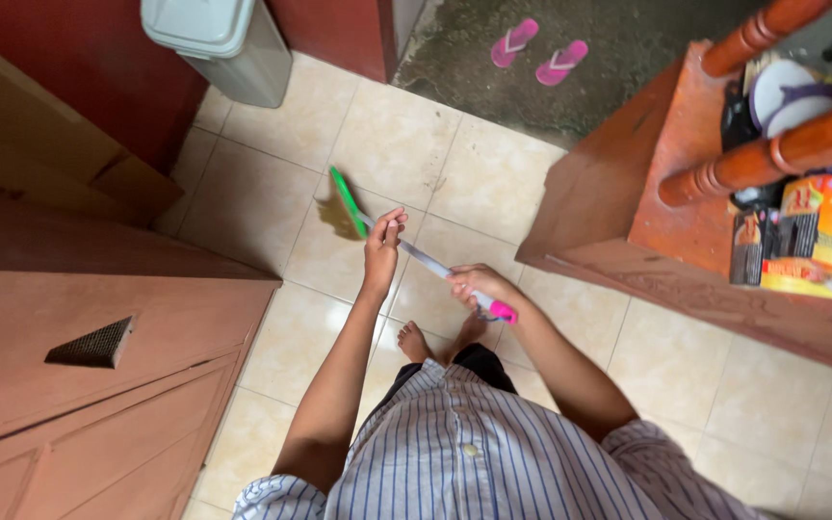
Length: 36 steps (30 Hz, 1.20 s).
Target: The person sweeps the tiled floor using a broom, moving dirt and debris along the baseboards and around furniture, and then handles a rug or piece of cloth.
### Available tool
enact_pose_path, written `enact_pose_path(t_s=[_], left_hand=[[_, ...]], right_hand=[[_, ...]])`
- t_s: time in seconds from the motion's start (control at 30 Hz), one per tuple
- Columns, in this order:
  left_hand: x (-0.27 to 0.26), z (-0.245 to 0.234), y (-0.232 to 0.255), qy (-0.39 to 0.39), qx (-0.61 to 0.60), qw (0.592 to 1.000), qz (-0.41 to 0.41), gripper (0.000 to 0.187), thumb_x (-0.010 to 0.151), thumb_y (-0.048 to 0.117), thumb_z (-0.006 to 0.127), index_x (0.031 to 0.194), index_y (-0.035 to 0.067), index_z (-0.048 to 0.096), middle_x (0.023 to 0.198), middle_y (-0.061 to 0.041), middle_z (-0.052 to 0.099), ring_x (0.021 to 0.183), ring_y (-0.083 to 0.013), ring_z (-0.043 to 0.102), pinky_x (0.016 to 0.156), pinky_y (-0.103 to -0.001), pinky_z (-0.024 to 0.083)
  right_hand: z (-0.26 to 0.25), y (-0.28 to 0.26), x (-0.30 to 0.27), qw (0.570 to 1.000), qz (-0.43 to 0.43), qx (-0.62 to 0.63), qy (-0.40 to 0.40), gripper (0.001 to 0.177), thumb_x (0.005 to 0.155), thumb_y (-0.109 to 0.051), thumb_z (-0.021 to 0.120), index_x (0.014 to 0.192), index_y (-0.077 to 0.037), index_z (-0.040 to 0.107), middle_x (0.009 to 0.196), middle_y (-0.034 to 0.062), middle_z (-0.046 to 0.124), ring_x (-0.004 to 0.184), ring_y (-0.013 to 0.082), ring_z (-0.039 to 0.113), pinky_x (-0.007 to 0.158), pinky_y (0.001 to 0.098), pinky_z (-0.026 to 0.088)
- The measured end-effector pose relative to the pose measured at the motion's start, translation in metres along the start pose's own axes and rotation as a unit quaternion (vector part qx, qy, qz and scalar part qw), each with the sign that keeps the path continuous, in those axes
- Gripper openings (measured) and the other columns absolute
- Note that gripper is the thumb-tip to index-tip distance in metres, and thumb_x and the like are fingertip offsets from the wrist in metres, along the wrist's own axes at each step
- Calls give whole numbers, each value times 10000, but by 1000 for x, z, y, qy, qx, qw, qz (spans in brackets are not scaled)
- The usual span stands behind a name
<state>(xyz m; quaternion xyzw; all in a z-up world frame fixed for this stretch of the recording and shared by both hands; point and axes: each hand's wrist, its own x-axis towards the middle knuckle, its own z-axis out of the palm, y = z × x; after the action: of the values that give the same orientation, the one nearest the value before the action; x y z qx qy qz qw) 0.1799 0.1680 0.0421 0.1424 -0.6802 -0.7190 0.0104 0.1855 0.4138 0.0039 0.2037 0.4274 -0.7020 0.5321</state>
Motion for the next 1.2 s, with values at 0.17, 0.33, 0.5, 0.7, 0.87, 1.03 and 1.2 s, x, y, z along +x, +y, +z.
enact_pose_path(t_s=[0.17,0.33,0.5,0.7,0.87,1.03,1.2], left_hand=[[-9,10,8,-16,-5,999,-35,335,1084,243,468,1351,128,635,1245,-10,705,1113,-128,627,910,-297,478],[-15,31,10,-22,5,998,-55,342,1085,245,459,1353,131,639,1244,-15,707,1115,-129,613,942,-291,486],[-10,68,11,-43,0,998,-48,335,1094,243,468,1352,122,644,1240,-23,714,1086,-132,605,939,-289,489],[-13,113,16,-72,21,997,-37,336,1084,232,473,1337,120,664,1222,-19,724,1065,-128,606,911,-290,486],[-13,138,13,-70,23,997,-21,326,1088,244,482,1333,127,663,1205,-10,723,1089,-132,623,929,-286,492],[-14,155,22,-58,24,997,-35,341,1083,259,472,1340,124,651,1219,-10,719,1103,-131,612,941,-291,484],[-15,181,13,-51,27,998,-33,341,1089,267,472,1334,119,658,1216,-16,723,1088,-134,611,927,-297,487]], right_hand=[[-81,-21,0,976,-69,-148,145,164,944,-82,678,1030,26,590,689,36,596,483,88,513,399,265,395],[-47,-52,-8,849,-115,-358,372,483,916,-113,608,1372,-29,477,587,79,579,421,168,553,416,342,476],[-37,-28,-99,902,-169,-270,290,659,892,-79,560,1529,-96,393,631,31,543,473,127,508,406,319,437],[-122,-6,-147,961,-70,-180,198,269,900,-111,626,1135,14,588,668,15,570,505,108,497,405,296,357],[-183,-14,-34,862,-107,-309,388,113,837,-76,605,862,14,670,657,156,636,563,276,630,479,415,498],[-178,-32,5,648,-225,-485,542,627,740,-69,651,1353,8,547,921,292,705,828,493,685,677,552,549],[-163,-9,-81,870,-196,-253,375,354,818,-58,601,1167,-22,557,773,117,596,599,253,548,477,403,446]])
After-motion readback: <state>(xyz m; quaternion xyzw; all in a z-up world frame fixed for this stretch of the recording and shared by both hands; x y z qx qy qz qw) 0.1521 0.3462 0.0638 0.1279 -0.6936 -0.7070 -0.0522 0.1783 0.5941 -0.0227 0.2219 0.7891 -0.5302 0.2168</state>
